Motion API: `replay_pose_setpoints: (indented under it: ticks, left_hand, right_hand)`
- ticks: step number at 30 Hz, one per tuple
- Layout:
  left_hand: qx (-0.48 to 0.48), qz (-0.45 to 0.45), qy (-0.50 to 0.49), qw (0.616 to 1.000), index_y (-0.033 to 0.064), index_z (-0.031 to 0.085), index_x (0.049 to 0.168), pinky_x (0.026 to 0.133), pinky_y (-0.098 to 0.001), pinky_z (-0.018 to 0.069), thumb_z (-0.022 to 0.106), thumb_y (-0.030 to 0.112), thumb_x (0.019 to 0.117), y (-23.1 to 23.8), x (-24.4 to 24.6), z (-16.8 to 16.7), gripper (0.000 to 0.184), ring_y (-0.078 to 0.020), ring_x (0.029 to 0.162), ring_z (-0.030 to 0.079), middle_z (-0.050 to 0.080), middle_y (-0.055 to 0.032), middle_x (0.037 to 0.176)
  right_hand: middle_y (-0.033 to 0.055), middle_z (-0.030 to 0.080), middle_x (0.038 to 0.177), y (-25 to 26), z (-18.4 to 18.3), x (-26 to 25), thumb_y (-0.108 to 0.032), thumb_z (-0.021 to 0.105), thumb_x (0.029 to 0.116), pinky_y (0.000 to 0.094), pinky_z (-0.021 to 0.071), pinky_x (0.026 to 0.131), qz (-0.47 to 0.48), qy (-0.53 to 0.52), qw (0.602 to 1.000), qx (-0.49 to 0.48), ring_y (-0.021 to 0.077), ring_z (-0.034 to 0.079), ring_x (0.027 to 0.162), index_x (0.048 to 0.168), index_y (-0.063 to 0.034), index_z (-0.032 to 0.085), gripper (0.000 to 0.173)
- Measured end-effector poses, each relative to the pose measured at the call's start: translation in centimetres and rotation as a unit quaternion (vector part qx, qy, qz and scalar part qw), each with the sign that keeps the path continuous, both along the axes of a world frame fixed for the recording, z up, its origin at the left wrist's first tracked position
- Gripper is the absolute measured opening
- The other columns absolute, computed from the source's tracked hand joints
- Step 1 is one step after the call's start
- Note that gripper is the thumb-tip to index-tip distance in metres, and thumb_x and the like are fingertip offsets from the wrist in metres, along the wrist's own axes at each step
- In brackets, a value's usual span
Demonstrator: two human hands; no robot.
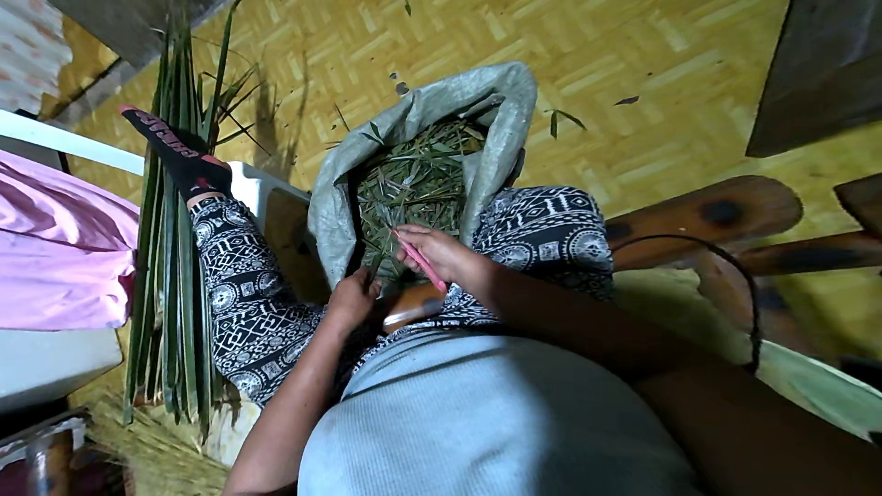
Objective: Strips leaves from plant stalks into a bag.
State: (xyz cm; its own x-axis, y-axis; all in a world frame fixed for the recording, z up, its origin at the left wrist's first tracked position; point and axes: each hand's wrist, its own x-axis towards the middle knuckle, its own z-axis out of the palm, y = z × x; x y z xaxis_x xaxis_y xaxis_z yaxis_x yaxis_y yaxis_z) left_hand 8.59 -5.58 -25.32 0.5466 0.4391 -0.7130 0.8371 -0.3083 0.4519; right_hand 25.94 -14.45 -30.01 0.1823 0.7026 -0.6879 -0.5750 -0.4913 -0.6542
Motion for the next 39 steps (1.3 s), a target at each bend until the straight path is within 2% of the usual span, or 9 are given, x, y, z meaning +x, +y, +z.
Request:
replay_pose_setpoints:
  ticks: [3,6,9,13,20,25,33,35,39]
  left_hand:
    - [0.012,-0.012,0.034,0.999,-0.0017,0.063,0.128,0.099,-0.0562,0.0499,0.049,0.026,0.1107,0.0,-0.5,0.1,0.035,-0.0368,0.107,0.067,0.069,-0.0238,0.112]
    - [0.03,-0.005,0.045,0.999,-0.0041,0.065,0.12,0.098,-0.0557,0.0502,0.043,0.027,0.1125,-0.1,-0.4,0.1,0.039,-0.0376,0.107,0.067,0.069,-0.0245,0.109]
    - [0.056,0.009,0.048,0.997,-0.0035,0.065,0.117,0.096,-0.0561,0.0516,0.044,0.025,0.1123,-0.2,0.3,0.6,0.036,-0.0373,0.104,0.068,0.069,-0.0236,0.105]
    - [0.089,-0.002,0.07,0.994,-0.0026,0.066,0.12,0.099,-0.0584,0.0515,0.05,0.019,0.1085,-0.2,1.1,0.9,0.029,-0.0396,0.112,0.068,0.07,-0.0245,0.114]
    - [0.108,-0.016,0.084,0.99,-0.0012,0.065,0.122,0.097,-0.0592,0.0526,0.041,0.027,0.1122,-1.0,2.1,1.4,0.038,-0.0406,0.111,0.068,0.07,-0.0246,0.113]
    - [0.104,-0.033,0.102,0.989,0.0001,0.065,0.122,0.096,-0.0596,0.0526,0.042,0.027,0.112,-0.9,2.2,1.5,0.036,-0.0409,0.112,0.068,0.07,-0.0242,0.114]
    - [0.063,0.014,0.043,0.997,-0.0024,0.064,0.122,0.096,-0.0581,0.0514,0.041,0.027,0.1132,-0.2,0.8,1.4,0.039,-0.039,0.105,0.068,0.07,-0.0243,0.108]
    - [0.031,0.037,0.013,0.999,-0.004,0.064,0.119,0.094,-0.0531,0.0517,0.04,0.026,0.1135,0.0,0.8,1.4,0.039,-0.0341,0.099,0.068,0.07,-0.0214,0.102]
    - [-0.063,0.101,-0.047,0.992,-0.0021,0.064,0.116,0.075,-0.032,0.0529,0.039,0.025,0.1138,0.2,0.4,0.6,0.037,-0.0127,0.075,0.062,0.07,-0.0082,0.09]
  right_hand:
    - [0.0043,0.061,0.082,0.0,0.2,0.2,-0.026,0.038,0.1136,0.0249,0.0444,0.059,0.059,-0.15,0.987,0.01,0.0086,0.051,0.062,0.145,-0.006,0.052,0.04]
    - [0.0184,0.069,0.104,-0.4,1.4,-0.4,-0.024,0.036,0.1141,0.0487,0.0529,0.085,0.204,-0.306,0.929,0.036,0.0284,0.066,0.088,0.146,-0.0058,0.054,0.041]
    - [0.0207,0.07,0.117,-1.1,2.5,-2.3,-0.022,0.04,0.113,0.0577,0.0514,0.098,0.296,-0.377,0.873,0.089,0.0363,0.069,0.107,0.144,-0.005,0.056,0.039]
    - [0.0193,0.07,0.124,-1.4,3.7,-3.6,-0.023,0.041,0.1127,0.058,0.0504,0.101,0.36,-0.409,0.834,0.08,0.0373,0.067,0.114,0.144,-0.0077,0.057,0.038]
    - [0.0199,0.065,0.131,-1.0,2.8,-3.3,-0.024,0.04,0.1123,0.0578,0.0502,0.101,0.37,-0.505,0.779,0.035,0.0382,0.065,0.119,0.142,-0.0079,0.057,0.038]
    - [0.0231,0.066,0.126,-0.6,1.2,-2.2,-0.027,0.039,0.1128,0.0597,0.0493,0.099,0.354,-0.562,0.747,0.027,0.0416,0.065,0.117,0.142,-0.0069,0.057,0.039]
    - [0.026,0.062,0.133,0.1,0.5,1.9,-0.024,0.035,0.1137,0.0641,0.0475,0.102,0.208,-0.449,0.868,-0.045,0.0449,0.063,0.12,0.144,-0.0043,0.054,0.041]
    - [0.0211,0.069,0.113,0.0,0.7,1.2,-0.027,0.036,0.114,0.0536,0.0528,0.09,0.181,-0.357,0.916,-0.017,0.0336,0.068,0.098,0.144,-0.0059,0.057,0.041]
    - [0.0069,0.064,0.084,-0.3,1.0,-1.3,-0.024,0.042,0.1126,0.0276,0.0448,0.063,0.139,-0.152,0.977,0.053,0.0096,0.051,0.064,0.144,-0.0052,0.054,0.039]
